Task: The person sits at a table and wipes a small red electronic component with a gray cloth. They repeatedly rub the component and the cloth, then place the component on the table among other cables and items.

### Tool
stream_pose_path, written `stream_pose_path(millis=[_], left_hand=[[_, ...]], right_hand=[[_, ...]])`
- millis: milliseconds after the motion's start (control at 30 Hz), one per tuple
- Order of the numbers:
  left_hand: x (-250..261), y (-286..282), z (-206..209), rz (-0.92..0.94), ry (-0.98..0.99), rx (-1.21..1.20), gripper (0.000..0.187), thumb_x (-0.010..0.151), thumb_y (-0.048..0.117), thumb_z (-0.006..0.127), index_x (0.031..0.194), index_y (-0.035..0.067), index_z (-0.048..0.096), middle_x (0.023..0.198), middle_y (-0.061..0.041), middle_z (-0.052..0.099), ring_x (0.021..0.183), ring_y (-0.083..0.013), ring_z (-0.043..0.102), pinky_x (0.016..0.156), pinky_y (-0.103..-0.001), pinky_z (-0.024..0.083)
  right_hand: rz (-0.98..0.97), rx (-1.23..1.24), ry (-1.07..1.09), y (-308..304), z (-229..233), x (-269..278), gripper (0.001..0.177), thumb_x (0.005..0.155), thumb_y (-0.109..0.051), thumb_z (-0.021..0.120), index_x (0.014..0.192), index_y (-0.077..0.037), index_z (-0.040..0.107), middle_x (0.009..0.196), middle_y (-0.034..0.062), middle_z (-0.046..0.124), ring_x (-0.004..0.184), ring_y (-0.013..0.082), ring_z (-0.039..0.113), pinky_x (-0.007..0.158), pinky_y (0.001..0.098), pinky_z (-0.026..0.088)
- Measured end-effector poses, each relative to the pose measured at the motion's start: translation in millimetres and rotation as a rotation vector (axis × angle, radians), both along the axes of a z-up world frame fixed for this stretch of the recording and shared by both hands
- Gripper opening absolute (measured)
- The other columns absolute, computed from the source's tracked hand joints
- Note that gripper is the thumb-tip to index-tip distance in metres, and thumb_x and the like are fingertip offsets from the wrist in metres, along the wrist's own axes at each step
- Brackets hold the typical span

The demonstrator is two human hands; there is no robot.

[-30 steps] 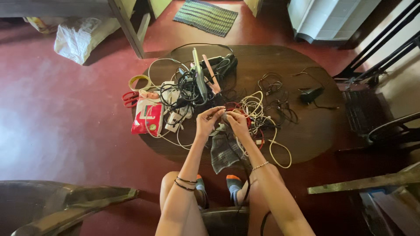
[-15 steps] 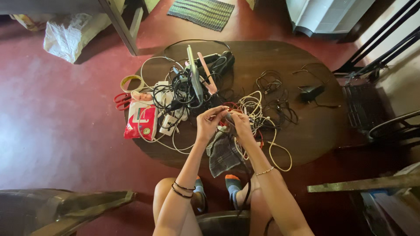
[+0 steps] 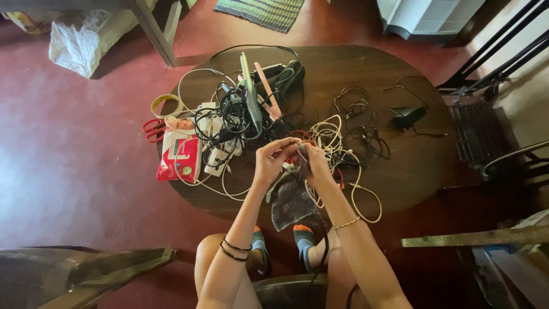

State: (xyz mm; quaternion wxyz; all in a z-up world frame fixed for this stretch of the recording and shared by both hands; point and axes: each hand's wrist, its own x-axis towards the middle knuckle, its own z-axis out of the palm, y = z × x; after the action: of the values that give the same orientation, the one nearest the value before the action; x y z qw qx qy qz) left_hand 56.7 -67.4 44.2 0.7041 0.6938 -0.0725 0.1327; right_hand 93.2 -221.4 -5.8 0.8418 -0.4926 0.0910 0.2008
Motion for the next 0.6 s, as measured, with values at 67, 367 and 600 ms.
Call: stream_pose_path(millis=[67,367,600], left_hand=[[1,0,0,0.030,0.113,-0.049,0.020,0.095,0.011,0.075,0.114,0.003,0.078,0.096,-0.003,0.078,0.081,-0.0040,0.067,0.069,-0.022,0.056],[0,-2,8,0.145,0.197,-0.079,0.020,0.095,0.012,0.074,0.113,0.005,0.079,0.095,-0.001,0.078,0.080,-0.0033,0.066,0.068,-0.023,0.055],[5,0,-8,0.038,0.101,-0.121,0.022,0.096,0.007,0.073,0.117,0.002,0.077,0.102,-0.002,0.079,0.092,-0.0043,0.070,0.083,-0.023,0.058]], right_hand=[[0.008,-0.022,-0.059,2,-1,-1,0.025,0.103,-0.016,0.052,0.096,0.000,0.070,0.078,0.0085,0.067,0.057,0.0142,0.063,0.051,0.0300,0.055],[0.017,-0.371,-0.391,9,-3,-4,0.028,0.101,-0.011,0.052,0.113,0.004,0.072,0.094,0.0017,0.071,0.080,0.0074,0.063,0.070,0.0240,0.050],[0.035,-0.345,-0.410,11,4,-4,0.030,0.101,-0.015,0.044,0.113,0.000,0.067,0.090,0.0000,0.061,0.074,0.0068,0.055,0.065,0.0247,0.046]])
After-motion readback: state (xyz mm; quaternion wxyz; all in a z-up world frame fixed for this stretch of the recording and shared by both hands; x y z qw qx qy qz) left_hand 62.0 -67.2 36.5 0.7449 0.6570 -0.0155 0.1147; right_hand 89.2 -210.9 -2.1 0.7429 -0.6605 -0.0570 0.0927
